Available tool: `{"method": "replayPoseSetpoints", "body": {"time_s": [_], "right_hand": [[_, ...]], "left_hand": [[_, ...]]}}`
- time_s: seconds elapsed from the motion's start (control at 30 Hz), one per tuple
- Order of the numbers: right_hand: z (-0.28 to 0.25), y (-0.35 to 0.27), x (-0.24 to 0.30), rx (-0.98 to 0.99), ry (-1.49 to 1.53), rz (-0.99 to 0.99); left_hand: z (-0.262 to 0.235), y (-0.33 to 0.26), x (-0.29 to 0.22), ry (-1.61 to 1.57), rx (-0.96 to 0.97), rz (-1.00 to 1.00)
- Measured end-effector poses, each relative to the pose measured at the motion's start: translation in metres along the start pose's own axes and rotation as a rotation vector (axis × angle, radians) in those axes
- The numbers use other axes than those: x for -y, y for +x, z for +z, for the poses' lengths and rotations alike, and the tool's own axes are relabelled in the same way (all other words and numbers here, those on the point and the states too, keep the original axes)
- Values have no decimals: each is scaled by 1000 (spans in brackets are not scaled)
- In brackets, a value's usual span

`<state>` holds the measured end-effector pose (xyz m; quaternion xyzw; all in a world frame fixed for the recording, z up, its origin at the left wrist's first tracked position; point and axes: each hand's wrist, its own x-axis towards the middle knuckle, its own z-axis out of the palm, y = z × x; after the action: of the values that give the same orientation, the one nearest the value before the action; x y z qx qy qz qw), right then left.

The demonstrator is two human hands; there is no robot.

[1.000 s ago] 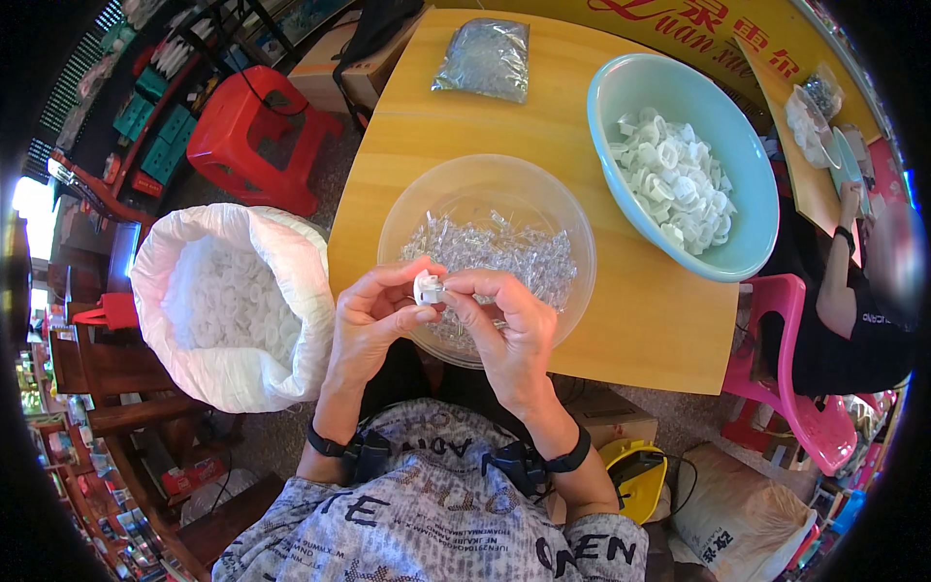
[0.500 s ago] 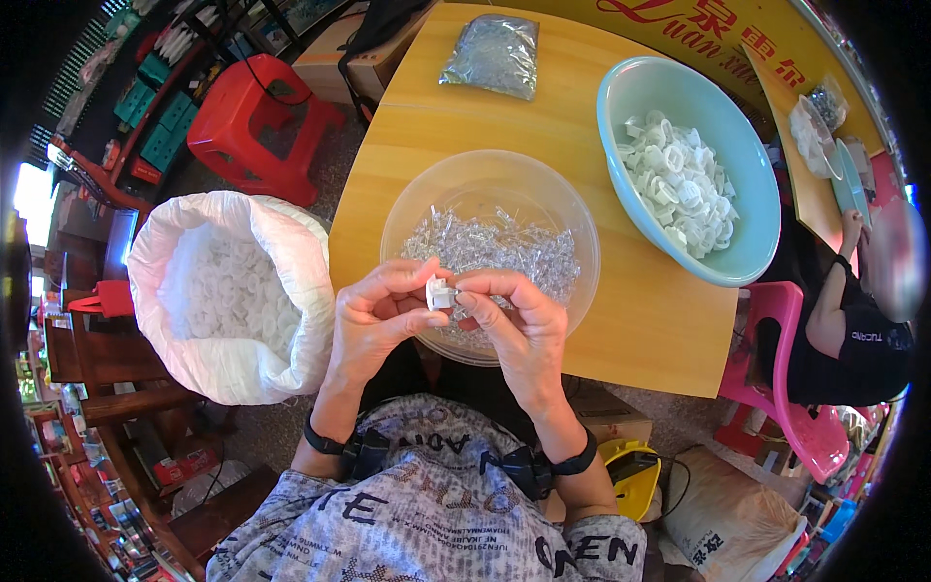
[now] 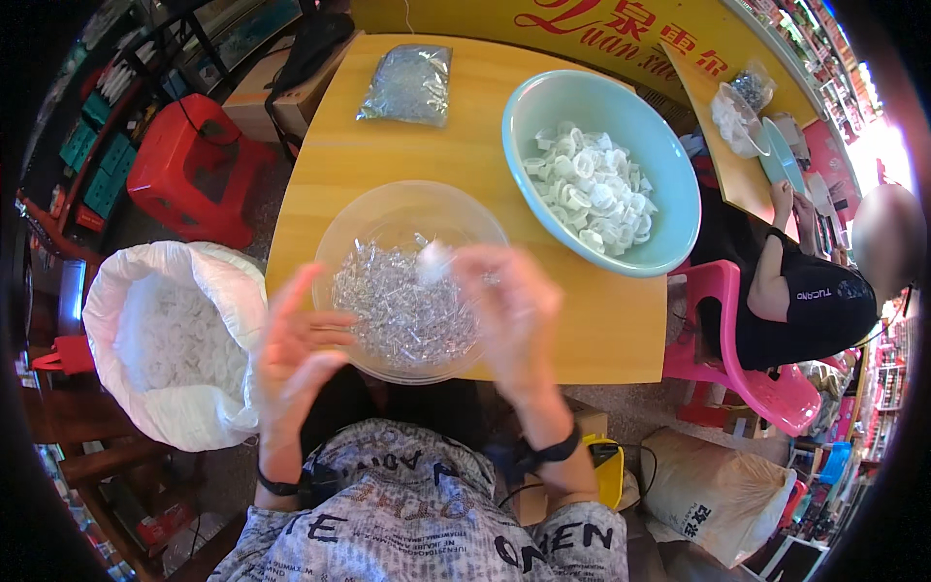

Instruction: Assembling small white plastic components by hand on a table.

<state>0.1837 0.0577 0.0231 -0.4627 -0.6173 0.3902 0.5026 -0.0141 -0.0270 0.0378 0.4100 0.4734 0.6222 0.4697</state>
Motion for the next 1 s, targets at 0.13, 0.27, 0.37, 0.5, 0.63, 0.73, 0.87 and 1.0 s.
{"method": "replayPoseSetpoints", "body": {"time_s": [0.13,0.27,0.37,0.5,0.63,0.73,0.87,1.0], "right_hand": [[-69,65,-7,-350,-581,-153],[-121,107,-34,-366,-838,-243],[-126,114,-39,-354,-959,-159],[-81,93,-14,-348,-805,-350],[-9,52,-6,196,-563,-261],[11,51,-22,359,-569,-194],[24,63,-37,425,-661,-227],[32,72,-44,498,-670,-261]], "left_hand": [[-73,-14,-21,503,-386,308],[-143,-14,-9,752,-529,56],[-176,-17,15,902,-429,-162],[-161,-6,17,1078,-328,-214],[-166,4,35,1160,-219,-122],[-169,11,43,1203,-94,-65],[-145,11,24,1034,-172,-181],[-151,8,31,1018,-231,-90]]}}
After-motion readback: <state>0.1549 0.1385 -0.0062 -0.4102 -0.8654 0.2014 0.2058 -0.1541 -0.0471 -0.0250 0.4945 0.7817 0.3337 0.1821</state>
